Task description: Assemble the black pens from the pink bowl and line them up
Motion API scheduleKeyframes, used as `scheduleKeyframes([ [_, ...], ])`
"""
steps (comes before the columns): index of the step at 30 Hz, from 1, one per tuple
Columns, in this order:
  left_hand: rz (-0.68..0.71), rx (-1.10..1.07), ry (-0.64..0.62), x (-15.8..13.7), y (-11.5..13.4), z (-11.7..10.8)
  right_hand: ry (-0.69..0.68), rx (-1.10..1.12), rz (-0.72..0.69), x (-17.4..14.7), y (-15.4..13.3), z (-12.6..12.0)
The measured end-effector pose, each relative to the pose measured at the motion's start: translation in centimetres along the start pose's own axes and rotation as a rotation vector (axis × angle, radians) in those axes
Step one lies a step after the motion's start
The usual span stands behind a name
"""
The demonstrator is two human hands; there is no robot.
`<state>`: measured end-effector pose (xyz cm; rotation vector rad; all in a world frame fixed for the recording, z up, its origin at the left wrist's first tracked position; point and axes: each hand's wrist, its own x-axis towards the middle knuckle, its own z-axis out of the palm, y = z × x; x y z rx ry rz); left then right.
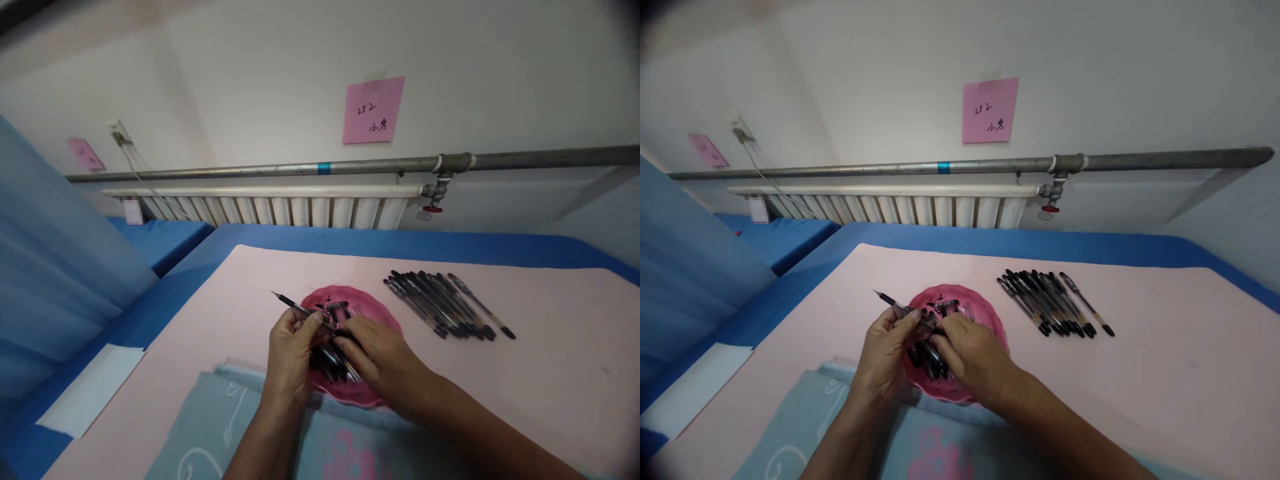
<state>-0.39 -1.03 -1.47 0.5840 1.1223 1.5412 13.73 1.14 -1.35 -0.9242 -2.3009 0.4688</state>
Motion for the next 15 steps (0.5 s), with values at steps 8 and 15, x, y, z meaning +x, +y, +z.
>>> scheduleKeyframes([
  [8, 0.034, 0.045, 0.013, 0.3, 0.7, -0.3, -0.164, 0.089, 0.071, 0.4, 1.4, 0.2],
  [15, -0.015, 0.002, 0.011, 0.3, 0.8, -0.3, -0.279, -0.286, 0.005, 0.1, 1.9, 1.2],
])
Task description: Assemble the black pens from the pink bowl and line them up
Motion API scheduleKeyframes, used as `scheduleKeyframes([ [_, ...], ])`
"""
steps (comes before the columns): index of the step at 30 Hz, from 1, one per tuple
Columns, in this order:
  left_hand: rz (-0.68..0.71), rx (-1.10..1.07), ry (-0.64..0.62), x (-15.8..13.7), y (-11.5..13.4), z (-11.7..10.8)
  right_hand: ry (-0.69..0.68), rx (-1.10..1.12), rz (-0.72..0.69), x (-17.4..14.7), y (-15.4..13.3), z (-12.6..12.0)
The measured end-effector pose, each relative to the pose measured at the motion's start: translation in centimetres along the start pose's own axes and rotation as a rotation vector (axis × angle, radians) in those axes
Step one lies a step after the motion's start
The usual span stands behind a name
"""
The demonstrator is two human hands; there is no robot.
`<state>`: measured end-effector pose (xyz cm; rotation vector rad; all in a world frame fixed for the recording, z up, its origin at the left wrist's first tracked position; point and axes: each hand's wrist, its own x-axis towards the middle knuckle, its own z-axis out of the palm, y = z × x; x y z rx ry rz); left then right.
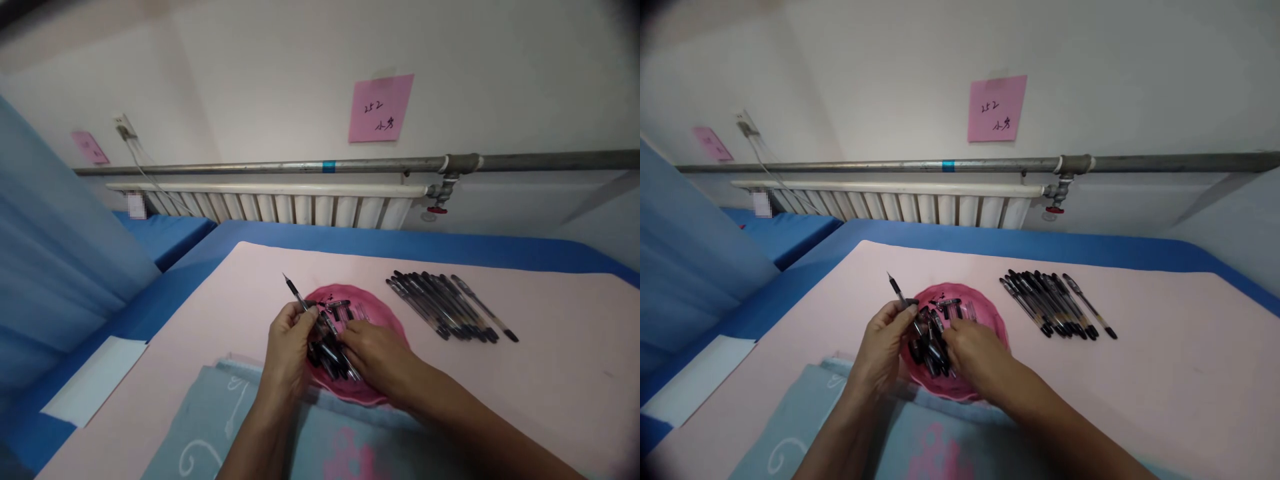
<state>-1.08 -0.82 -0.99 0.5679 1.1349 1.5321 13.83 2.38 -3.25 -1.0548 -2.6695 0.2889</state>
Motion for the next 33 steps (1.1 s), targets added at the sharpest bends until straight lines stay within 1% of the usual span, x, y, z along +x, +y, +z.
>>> scheduleKeyframes([
  [2, -0.006, 0.012, -0.020, -0.2, 0.0, 0.1, -0.004, -0.037, 0.008, 0.1, -0.1, 0.2],
  [7, -0.032, 0.051, -0.071, -0.3, -0.2, 0.2, 0.039, -0.019, 0.017, 0.1, -0.1, 1.0],
  [9, -0.041, 0.077, -0.103, -0.3, -0.4, 0.2, 0.042, -0.035, 0.030, 0.1, -0.1, 1.2],
  [11, -0.057, 0.093, -0.150, -0.3, -0.6, 0.2, 0.053, 0.004, 0.039, 0.1, -0.1, 0.9],
  [13, -0.076, 0.116, -0.183, -0.4, -0.6, 0.2, 0.116, 0.137, 0.057, 0.2, 0.0, 0.1],
  [15, -0.098, 0.154, -0.194, -0.7, -0.5, 0.4, 0.242, 0.363, 0.125, 0.4, 0.1, -1.2],
  [18, -0.133, 0.183, -0.210, -1.3, -0.3, 0.8, 0.438, 0.830, 0.361, 0.7, 0.3, -3.2],
  [20, -0.142, 0.190, -0.237, -1.7, -0.2, 1.1, 0.532, 1.145, 0.483, 0.9, 0.4, -4.0],
  [22, -0.144, 0.210, -0.268, -2.1, -0.4, 1.4, 0.596, 1.371, 0.520, 1.0, 0.5, -4.3],
  [23, -0.149, 0.222, -0.283, -2.2, -0.5, 1.5, 0.616, 1.438, 0.522, 1.1, 0.5, -4.4],
  [26, -0.160, 0.253, -0.313, -2.3, -0.8, 1.6, 0.621, 1.507, 0.532, 1.0, 0.2, -4.3],
  [33, -0.155, 0.320, -0.372, -1.8, -1.1, 1.2, 0.560, 1.416, 0.547, 0.9, -0.5, -4.4],
])
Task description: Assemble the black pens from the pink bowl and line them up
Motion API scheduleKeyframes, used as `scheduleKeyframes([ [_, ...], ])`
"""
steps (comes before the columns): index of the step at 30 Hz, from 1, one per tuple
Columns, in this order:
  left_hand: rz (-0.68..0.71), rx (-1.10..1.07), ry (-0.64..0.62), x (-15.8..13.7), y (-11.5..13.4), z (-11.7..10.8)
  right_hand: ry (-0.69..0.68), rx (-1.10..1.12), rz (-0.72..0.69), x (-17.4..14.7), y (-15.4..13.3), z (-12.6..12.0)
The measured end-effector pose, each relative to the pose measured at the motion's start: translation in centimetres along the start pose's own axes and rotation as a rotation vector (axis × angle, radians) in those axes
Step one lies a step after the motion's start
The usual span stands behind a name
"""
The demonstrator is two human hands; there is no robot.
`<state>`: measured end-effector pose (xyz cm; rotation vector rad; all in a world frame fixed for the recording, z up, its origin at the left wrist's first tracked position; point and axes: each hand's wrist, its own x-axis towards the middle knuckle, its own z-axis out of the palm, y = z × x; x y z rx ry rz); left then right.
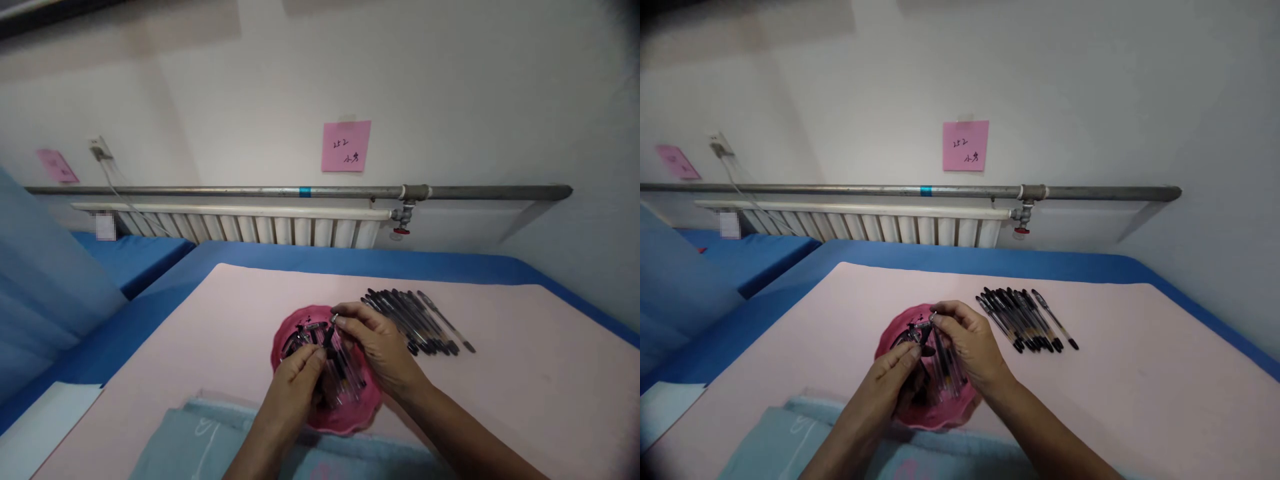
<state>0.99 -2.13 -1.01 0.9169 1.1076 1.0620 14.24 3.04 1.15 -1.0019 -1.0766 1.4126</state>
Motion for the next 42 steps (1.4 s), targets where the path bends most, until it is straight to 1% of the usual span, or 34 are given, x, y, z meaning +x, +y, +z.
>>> scheduleKeyframes([
  [5, -0.034, 0.005, -0.007, -0.1, 0.3, 0.1, -0.021, -0.015, -0.011, 0.4, 0.5, -0.3],
  [11, -0.169, -0.156, -0.017, -0.4, 0.6, 0.3, -0.053, 0.003, -0.036, 0.6, 1.0, -0.6],
  [16, -0.216, -0.260, -0.040, -0.4, 0.5, 0.4, -0.047, 0.136, -0.020, 0.4, 1.0, -0.2],
  [18, -0.228, -0.289, -0.052, -0.4, 0.5, 0.4, -0.037, 0.157, -0.011, 0.3, 1.1, -0.1],
  [24, -0.206, -0.283, -0.042, -0.3, 0.2, 0.5, -0.059, 0.152, -0.026, 0.4, 1.9, -0.2],
  [28, -0.167, -0.227, -0.027, -0.3, 0.2, 0.7, -0.049, 0.160, -0.020, 0.3, 2.0, -0.1],
  [30, -0.151, -0.183, -0.012, -0.3, 0.2, 0.7, -0.062, 0.188, 0.015, 0.3, 1.8, 0.0],
  [33, -0.135, -0.137, -0.010, -0.4, 0.3, 0.6, -0.136, 0.261, 0.121, 0.3, 1.5, 0.1],
  [35, -0.121, -0.119, -0.016, -0.3, 0.2, 0.5, -0.154, 0.301, 0.177, 0.4, 1.5, 0.0],
  [38, -0.095, -0.099, -0.016, -0.1, 0.0, 0.4, -0.130, 0.319, 0.210, 0.5, 1.7, -0.1],
  [42, -0.032, -0.048, -0.025, 0.2, -0.2, 0.4, -0.120, 0.294, 0.219, 0.3, 2.0, 0.0],
])
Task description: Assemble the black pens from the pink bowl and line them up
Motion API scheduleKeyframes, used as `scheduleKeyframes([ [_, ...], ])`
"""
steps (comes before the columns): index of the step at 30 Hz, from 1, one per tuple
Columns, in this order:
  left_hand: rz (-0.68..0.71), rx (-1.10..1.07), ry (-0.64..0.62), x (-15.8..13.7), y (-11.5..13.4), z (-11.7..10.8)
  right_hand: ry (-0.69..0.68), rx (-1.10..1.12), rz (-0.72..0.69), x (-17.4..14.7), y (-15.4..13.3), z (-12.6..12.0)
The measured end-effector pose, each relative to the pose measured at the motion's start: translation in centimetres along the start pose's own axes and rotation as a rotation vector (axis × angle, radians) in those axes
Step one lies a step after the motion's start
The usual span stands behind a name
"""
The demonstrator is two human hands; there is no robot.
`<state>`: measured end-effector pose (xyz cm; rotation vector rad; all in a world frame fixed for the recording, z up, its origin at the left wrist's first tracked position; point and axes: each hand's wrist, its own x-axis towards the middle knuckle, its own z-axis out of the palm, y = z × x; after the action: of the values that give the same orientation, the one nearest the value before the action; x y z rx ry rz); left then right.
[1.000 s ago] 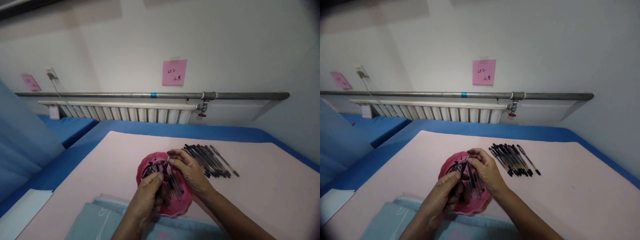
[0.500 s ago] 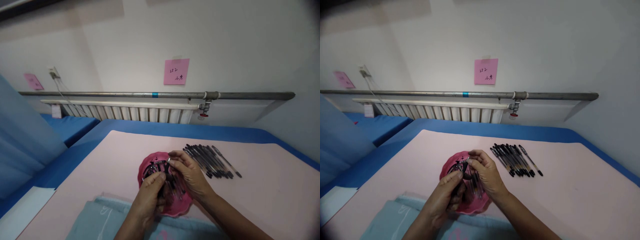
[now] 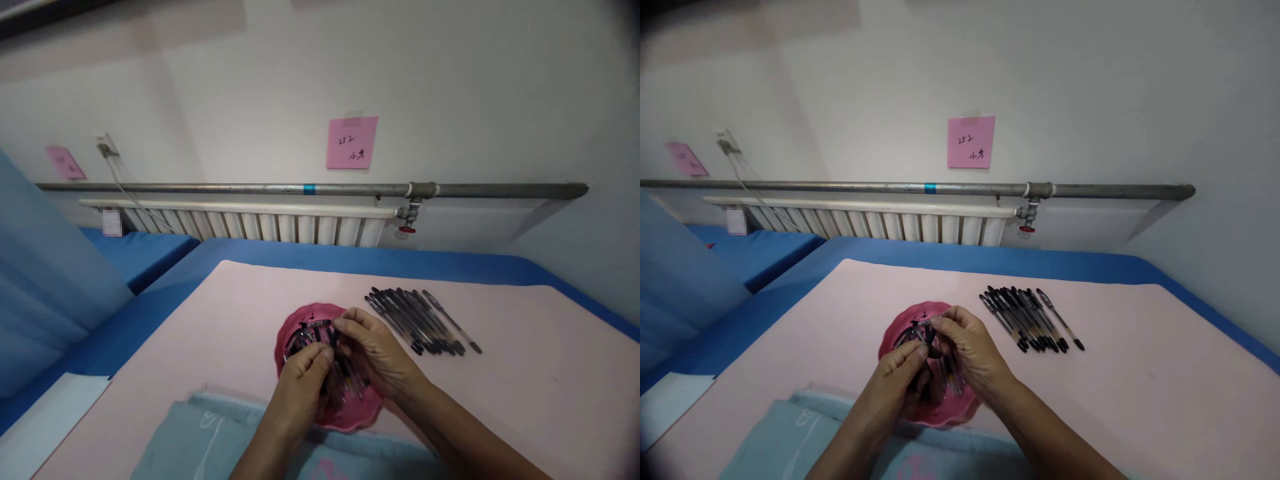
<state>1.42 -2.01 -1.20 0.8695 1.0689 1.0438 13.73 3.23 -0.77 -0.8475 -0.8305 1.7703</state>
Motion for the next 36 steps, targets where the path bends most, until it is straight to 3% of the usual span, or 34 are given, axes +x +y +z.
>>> scheduleKeyframes([
  [15, -0.073, -0.031, 0.049, -0.41, 0.51, 0.28, -0.012, -0.031, -0.048, -0.09, 0.29, 0.05],
  [27, -0.034, -0.003, 0.061, -0.24, 0.20, 0.22, 0.057, -0.112, -0.117, -0.15, 0.24, 0.20],
  [36, -0.015, 0.017, 0.079, -0.23, 0.28, 0.26, 0.023, -0.121, -0.110, -0.10, 0.19, 0.08],
])
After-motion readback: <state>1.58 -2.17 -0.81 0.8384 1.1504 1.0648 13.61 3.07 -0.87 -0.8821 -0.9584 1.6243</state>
